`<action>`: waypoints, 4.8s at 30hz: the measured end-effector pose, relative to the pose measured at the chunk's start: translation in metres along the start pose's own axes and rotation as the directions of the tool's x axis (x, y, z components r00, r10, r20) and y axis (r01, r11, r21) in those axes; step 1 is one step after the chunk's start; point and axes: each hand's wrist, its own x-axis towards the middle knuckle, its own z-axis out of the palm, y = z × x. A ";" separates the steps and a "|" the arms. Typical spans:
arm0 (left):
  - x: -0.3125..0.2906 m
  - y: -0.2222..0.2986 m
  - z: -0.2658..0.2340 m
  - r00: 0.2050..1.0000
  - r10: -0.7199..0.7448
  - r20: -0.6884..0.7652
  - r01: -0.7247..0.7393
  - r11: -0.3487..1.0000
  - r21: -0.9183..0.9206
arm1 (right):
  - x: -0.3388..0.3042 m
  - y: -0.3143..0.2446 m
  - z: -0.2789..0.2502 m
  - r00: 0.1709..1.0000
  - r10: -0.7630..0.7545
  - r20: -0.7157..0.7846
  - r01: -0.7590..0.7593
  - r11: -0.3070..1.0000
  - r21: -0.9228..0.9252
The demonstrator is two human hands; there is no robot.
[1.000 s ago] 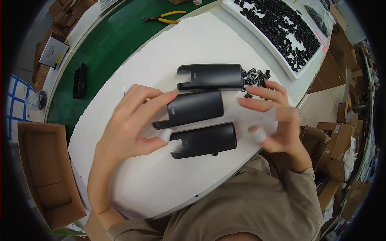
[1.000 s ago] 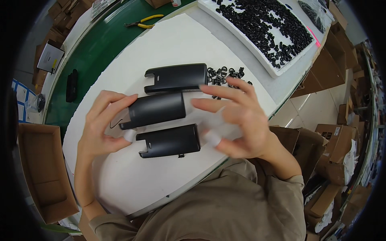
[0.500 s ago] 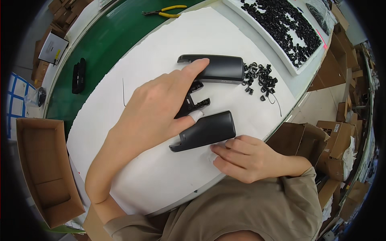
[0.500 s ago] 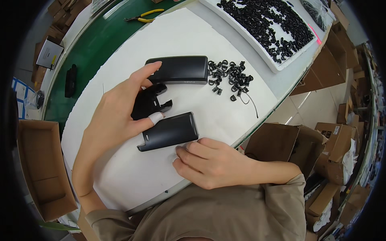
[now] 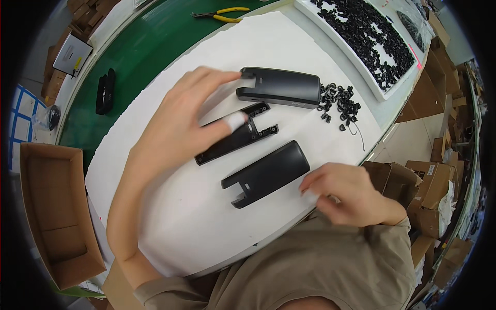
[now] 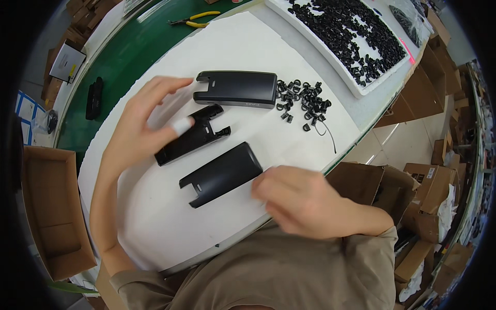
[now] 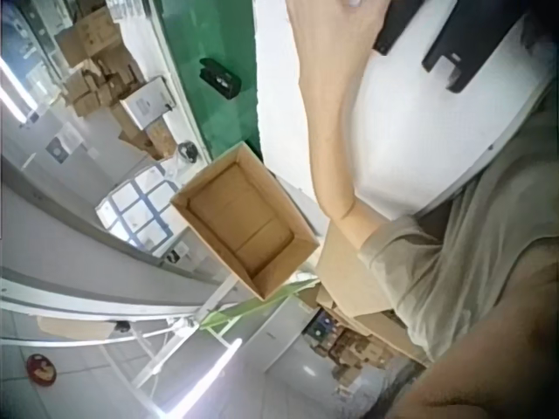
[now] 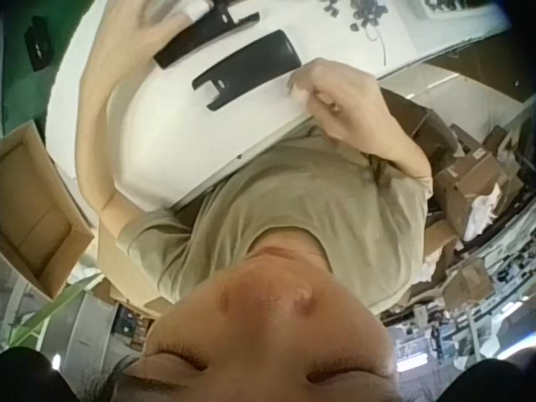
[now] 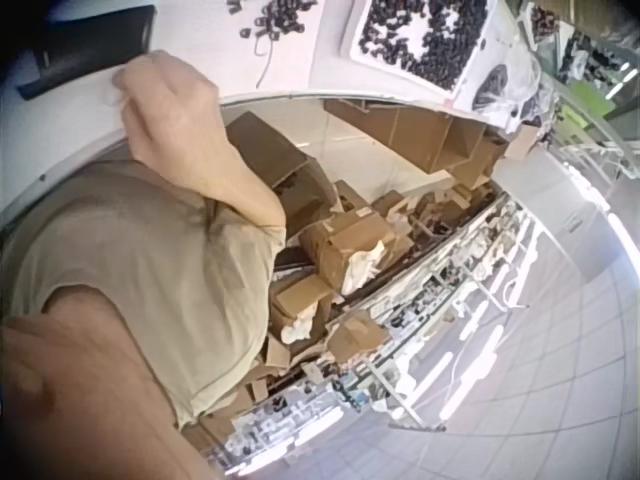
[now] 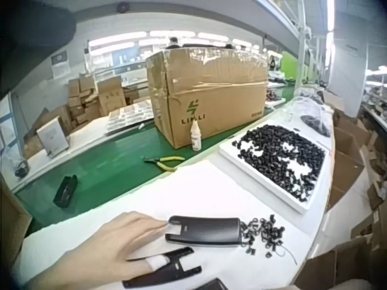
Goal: Assembling plastic housings for electronic devices by applying glue and attaching small components.
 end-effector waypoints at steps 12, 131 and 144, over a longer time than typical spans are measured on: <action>0.044 -0.009 0.009 0.978 -0.205 0.046 0.210 0.938 -0.276 | -0.006 0.014 -0.014 0.864 0.497 -0.073 -0.492 0.867 0.077; 0.051 -0.015 0.071 0.823 0.432 -0.368 -0.105 0.753 0.650 | 0.112 0.085 -0.092 0.961 0.090 -0.261 -0.113 0.991 -0.073; 0.051 -0.020 0.071 0.803 0.466 -0.372 -0.149 0.760 0.633 | 0.261 0.169 -0.090 0.788 0.174 -0.591 -0.341 0.922 -0.184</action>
